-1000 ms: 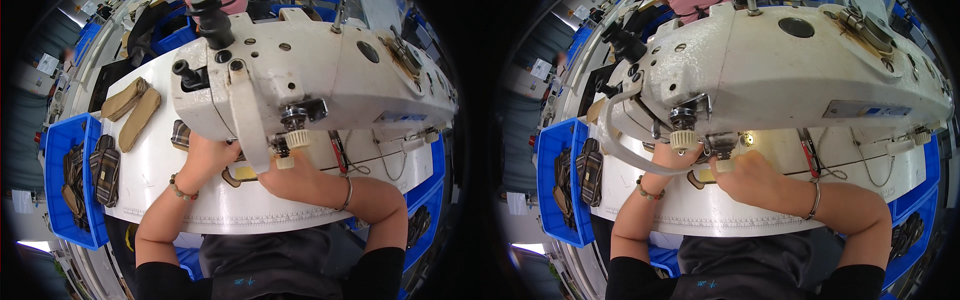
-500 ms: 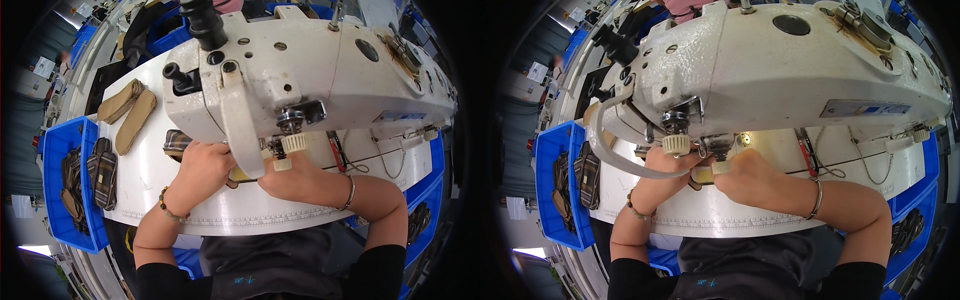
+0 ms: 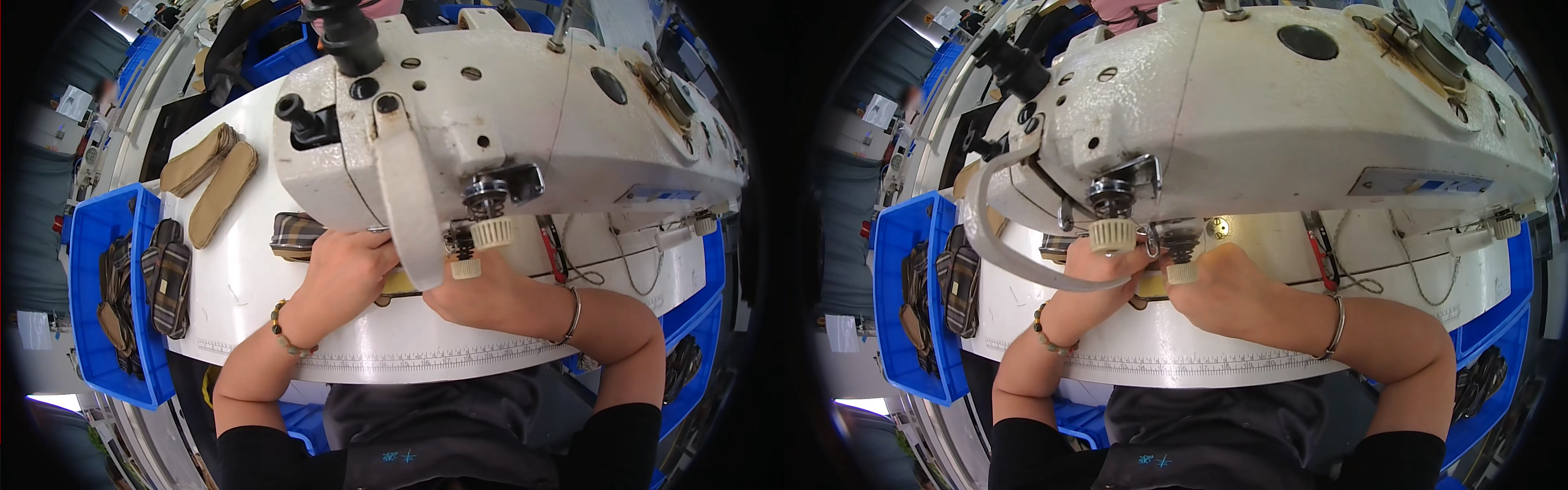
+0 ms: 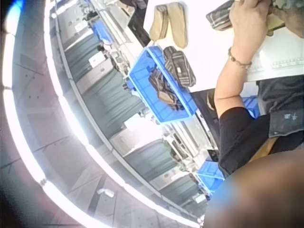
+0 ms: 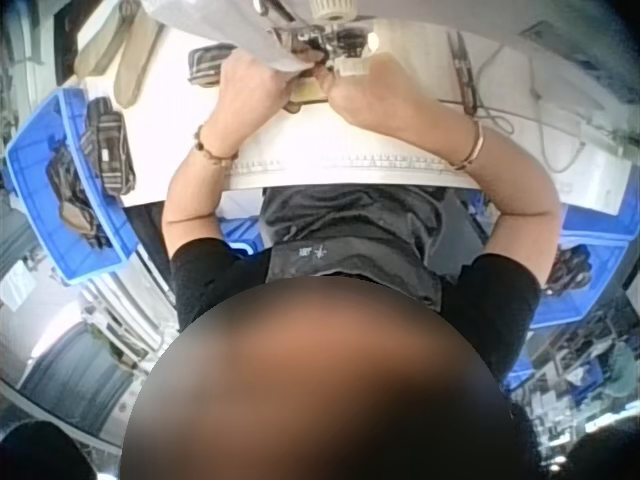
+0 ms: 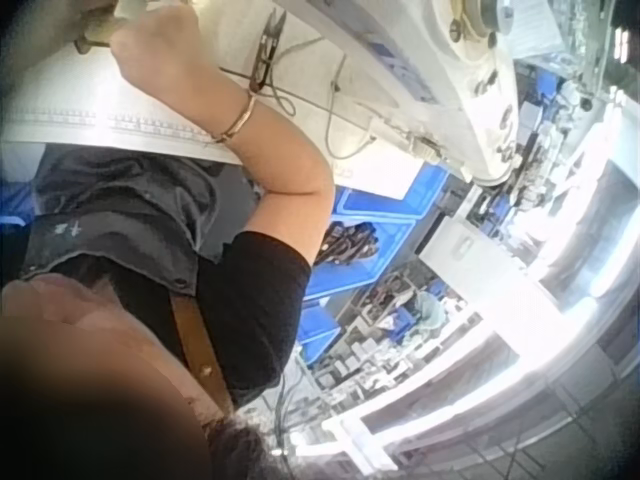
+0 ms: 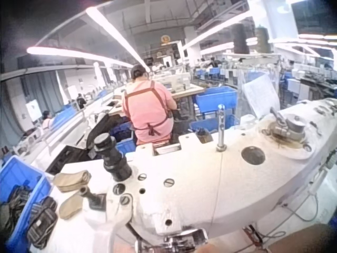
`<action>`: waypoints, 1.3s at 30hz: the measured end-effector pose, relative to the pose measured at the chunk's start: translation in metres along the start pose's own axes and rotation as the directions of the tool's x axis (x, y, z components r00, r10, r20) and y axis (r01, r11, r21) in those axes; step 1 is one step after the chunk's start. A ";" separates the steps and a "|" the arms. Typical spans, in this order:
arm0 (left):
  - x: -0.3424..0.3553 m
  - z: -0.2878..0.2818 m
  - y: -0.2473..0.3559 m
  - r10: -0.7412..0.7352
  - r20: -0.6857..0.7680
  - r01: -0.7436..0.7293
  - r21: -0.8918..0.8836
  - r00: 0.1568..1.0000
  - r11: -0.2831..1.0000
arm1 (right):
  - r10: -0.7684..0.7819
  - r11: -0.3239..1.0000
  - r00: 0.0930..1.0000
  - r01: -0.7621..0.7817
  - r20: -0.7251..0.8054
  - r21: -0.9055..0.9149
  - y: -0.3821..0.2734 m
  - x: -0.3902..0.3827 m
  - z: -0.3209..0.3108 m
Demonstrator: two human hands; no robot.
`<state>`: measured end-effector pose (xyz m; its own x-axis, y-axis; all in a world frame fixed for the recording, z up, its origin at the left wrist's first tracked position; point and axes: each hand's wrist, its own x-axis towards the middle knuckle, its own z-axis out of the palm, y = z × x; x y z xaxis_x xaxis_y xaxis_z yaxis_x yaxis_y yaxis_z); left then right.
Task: Sewing fabric components for shoes or slippers using an industrial sewing machine.
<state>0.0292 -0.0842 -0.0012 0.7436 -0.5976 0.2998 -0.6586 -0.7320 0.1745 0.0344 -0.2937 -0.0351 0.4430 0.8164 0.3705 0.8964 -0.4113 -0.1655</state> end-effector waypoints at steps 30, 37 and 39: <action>0.002 -0.004 0.004 -0.087 0.036 0.083 0.103 0.996 0.991 | 0.086 0.996 0.992 -0.086 -0.092 0.003 0.005 0.002 0.012; 0.000 -0.021 -0.004 -0.115 0.077 0.123 -0.099 0.990 0.988 | 0.073 0.997 0.996 -0.072 -0.054 0.007 0.004 -0.001 0.003; 0.002 -0.031 -0.006 -0.106 0.126 0.122 -0.123 0.986 0.985 | 0.069 0.998 0.996 -0.069 -0.055 0.004 0.004 0.000 0.001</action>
<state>0.0307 -0.0707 0.0273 0.8180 -0.5529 0.1585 -0.5721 -0.7538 0.3233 0.0378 -0.2948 -0.0370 0.5020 0.7627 0.4077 0.8639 -0.4649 -0.1938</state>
